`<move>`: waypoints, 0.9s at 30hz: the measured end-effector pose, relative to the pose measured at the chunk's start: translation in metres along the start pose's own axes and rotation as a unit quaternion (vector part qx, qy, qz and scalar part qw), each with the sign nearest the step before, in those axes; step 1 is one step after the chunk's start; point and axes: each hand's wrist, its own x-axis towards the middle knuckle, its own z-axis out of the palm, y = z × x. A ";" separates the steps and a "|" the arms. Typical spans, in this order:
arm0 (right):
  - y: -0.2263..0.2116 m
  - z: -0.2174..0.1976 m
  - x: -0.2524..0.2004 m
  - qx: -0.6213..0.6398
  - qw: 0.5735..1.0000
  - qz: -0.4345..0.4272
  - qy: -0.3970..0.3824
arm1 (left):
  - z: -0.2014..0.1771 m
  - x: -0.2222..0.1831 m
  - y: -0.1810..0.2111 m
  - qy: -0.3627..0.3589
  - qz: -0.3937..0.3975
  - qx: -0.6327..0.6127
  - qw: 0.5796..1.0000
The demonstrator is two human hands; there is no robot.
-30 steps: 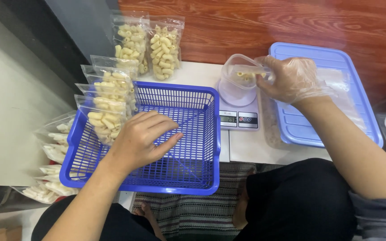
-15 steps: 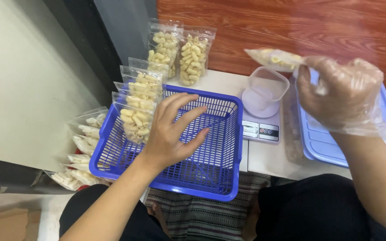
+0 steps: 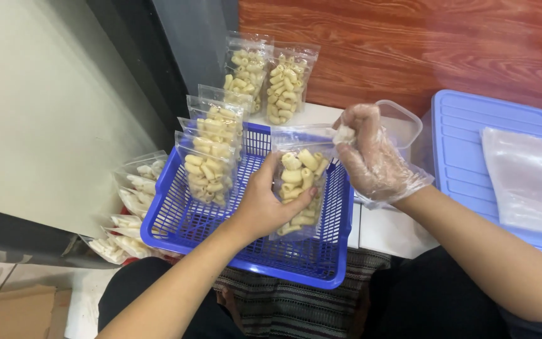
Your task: Cleaning individual plastic bags of food with a cloth, weighing them on a digital scale, and organizing them into a basket.
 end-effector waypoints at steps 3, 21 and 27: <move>0.005 0.013 0.004 0.045 0.998 0.035 0.022 | 0.002 0.000 -0.001 -0.008 -0.026 -0.010 1.000; 0.010 0.050 0.016 0.091 0.986 0.019 0.140 | -0.007 0.010 0.001 -0.050 -0.009 0.062 0.997; -0.015 0.056 0.022 0.126 0.984 -0.048 0.114 | -0.002 0.016 -0.006 -0.006 0.005 0.023 1.000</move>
